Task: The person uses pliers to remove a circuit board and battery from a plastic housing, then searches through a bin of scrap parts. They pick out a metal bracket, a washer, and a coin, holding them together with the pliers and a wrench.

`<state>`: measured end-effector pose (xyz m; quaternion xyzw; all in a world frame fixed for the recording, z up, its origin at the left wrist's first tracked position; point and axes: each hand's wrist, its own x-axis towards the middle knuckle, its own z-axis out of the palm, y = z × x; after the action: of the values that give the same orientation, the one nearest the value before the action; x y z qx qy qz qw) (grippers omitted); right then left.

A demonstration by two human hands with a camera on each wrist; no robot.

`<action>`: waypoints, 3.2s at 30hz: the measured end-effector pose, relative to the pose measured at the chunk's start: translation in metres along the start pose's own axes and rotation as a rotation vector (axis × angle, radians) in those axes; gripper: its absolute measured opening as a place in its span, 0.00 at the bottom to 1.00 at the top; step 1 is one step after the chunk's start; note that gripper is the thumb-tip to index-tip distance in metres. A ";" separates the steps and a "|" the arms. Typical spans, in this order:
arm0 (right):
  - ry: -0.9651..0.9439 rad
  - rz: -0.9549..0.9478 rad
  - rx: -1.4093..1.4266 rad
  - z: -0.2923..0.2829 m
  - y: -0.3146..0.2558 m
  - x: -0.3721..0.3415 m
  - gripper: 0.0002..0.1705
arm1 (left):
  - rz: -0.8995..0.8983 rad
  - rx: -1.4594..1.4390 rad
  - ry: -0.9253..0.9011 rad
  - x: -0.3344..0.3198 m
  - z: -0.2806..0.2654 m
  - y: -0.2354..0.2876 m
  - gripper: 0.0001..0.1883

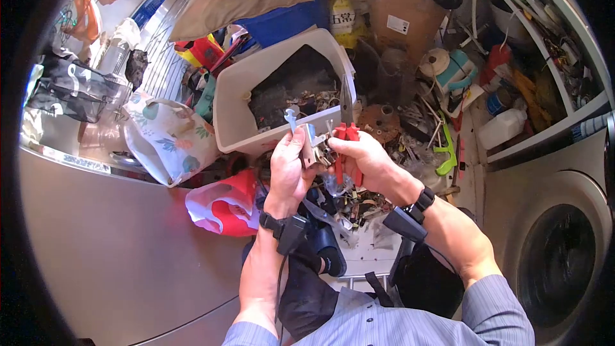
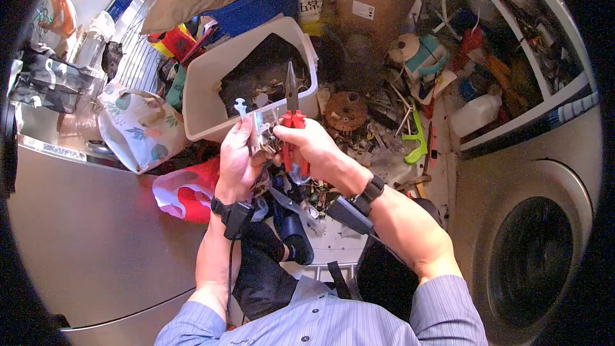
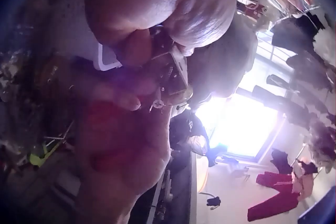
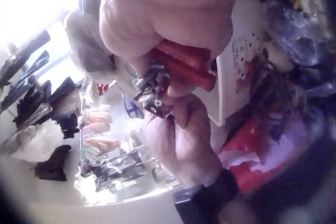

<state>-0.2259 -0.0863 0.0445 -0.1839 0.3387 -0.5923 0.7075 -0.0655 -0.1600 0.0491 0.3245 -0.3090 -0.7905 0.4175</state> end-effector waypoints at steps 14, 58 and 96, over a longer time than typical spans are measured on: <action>-0.098 0.006 0.157 -0.001 0.001 0.000 0.13 | -0.287 -0.322 -0.210 0.008 -0.011 0.002 0.22; -0.201 -0.095 0.127 0.008 0.001 -0.001 0.14 | -0.123 -0.412 -0.194 0.011 -0.004 -0.002 0.24; 0.043 -0.153 -0.309 0.036 -0.006 0.015 0.15 | 0.324 -0.039 -0.078 -0.005 -0.013 0.038 0.18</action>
<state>-0.2046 -0.1070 0.0700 -0.3033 0.4257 -0.5891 0.6162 -0.0356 -0.1762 0.0717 0.2313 -0.3580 -0.7307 0.5333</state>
